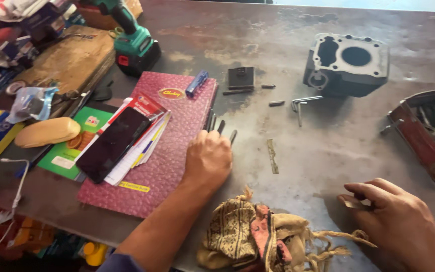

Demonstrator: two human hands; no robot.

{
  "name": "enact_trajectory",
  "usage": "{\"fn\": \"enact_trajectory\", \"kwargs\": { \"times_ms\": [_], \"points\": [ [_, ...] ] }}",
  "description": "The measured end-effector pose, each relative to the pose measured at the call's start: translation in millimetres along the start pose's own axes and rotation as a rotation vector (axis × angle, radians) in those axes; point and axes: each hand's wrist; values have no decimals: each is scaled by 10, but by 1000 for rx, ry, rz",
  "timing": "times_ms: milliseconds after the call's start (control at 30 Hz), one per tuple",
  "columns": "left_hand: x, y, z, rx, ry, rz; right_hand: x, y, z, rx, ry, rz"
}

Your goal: The person cleans various motorcycle engine components using a cloth, then uses a thin metal tool to scrape residue from a narrow cylindrical part.

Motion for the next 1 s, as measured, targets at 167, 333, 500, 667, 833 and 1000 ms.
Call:
{"fn": "enact_trajectory", "kwargs": {
  "times_ms": [167, 333, 500, 667, 833, 1000],
  "points": [
    [30, -9, -62, -49, -16, -44, 43, -33, 96, 83, 77, -44],
    [354, -99, -419, -230, -354, -23, 189, -79, 175, 188, 221, -35],
    [530, -262, -913, -496, -593, 197, 143, -134, 141, 231, 574, 180],
    [583, -261, -948, -508, -560, 221, 143, -154, 228, -51, 813, 379],
    [602, -270, -945, -518, -563, 230, 123, -128, 227, 70, 804, 337],
    [612, -274, -953, -539, -553, 226, 74, -120, 178, 130, 809, 326]
  ]
}}
Point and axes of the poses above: each hand's wrist, its own y-axis towards the middle knuckle, its own x-axis out of the back of the hand, z = x × y, and after that the axes turned 13 degrees about z, right-handed
